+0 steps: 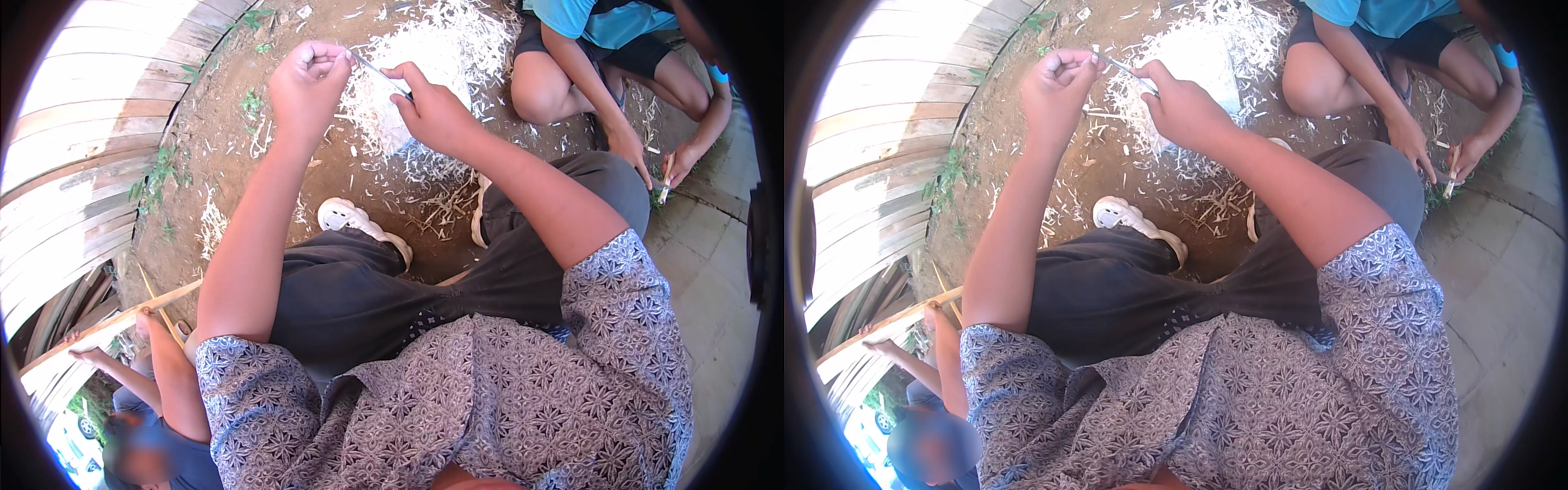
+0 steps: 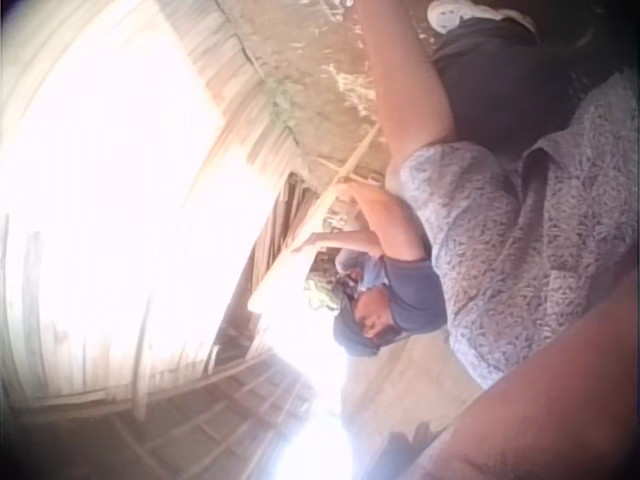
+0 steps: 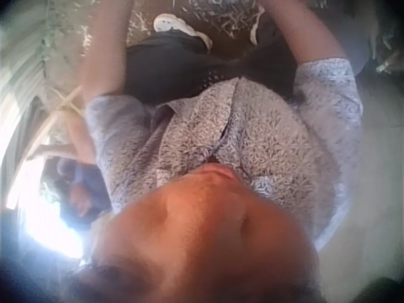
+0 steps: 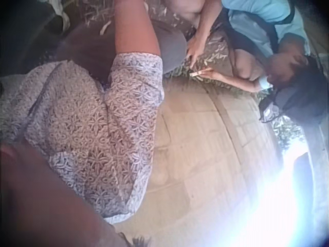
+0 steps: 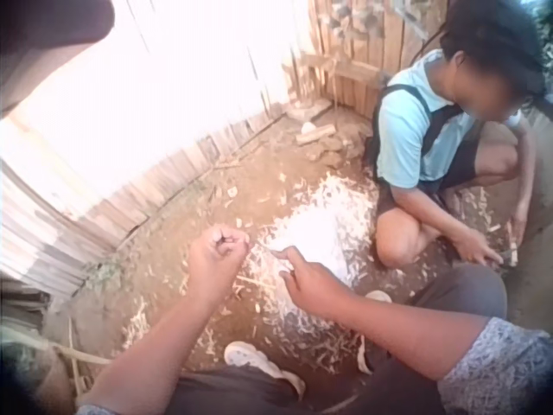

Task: The person sits on the ground and uses a knife to shave thin strips from a piece of bamboo. They hold the bamboo in their left hand and repeatedly draw the knife along its length to create fine shavings that accumulate on the ground.

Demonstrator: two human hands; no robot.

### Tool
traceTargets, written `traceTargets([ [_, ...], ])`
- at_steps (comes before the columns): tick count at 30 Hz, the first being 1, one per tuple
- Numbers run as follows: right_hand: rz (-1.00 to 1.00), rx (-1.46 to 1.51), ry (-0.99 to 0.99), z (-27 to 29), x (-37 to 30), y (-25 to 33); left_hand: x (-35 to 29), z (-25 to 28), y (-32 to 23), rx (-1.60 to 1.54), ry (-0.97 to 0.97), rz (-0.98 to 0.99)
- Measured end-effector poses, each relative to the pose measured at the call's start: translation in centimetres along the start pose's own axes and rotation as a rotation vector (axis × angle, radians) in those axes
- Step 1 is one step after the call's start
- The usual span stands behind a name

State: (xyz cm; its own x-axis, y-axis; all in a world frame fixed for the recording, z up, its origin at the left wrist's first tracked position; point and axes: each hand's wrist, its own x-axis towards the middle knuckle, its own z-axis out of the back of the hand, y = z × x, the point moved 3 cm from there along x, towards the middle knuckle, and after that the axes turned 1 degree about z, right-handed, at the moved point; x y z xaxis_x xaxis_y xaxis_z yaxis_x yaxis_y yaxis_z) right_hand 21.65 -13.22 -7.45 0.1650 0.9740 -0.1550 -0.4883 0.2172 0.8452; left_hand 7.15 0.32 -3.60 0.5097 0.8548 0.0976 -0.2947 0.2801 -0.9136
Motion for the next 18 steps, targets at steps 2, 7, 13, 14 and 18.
traceTargets([
  [2,0.032,-0.014,-0.031,-0.2,0.4,-0.3,0.0,0.1,-0.5,0.047,-0.011,0.046],
  [7,-0.147,-0.087,0.045,-1.9,-0.4,-6.3,0.1,0.6,0.1,-0.091,-0.048,0.094],
  [13,-0.117,0.009,-0.012,-0.3,-0.3,-6.9,0.5,2.4,1.3,-0.13,0.063,0.105],
  [14,-0.109,0.08,-0.013,0.5,0.2,-4.1,0.3,2.1,0.8,-0.103,0.073,0.108],
  [18,0.015,0.232,-0.003,0.7,1.1,2.3,-0.4,0.9,-0.7,-0.019,0.105,0.087],
])
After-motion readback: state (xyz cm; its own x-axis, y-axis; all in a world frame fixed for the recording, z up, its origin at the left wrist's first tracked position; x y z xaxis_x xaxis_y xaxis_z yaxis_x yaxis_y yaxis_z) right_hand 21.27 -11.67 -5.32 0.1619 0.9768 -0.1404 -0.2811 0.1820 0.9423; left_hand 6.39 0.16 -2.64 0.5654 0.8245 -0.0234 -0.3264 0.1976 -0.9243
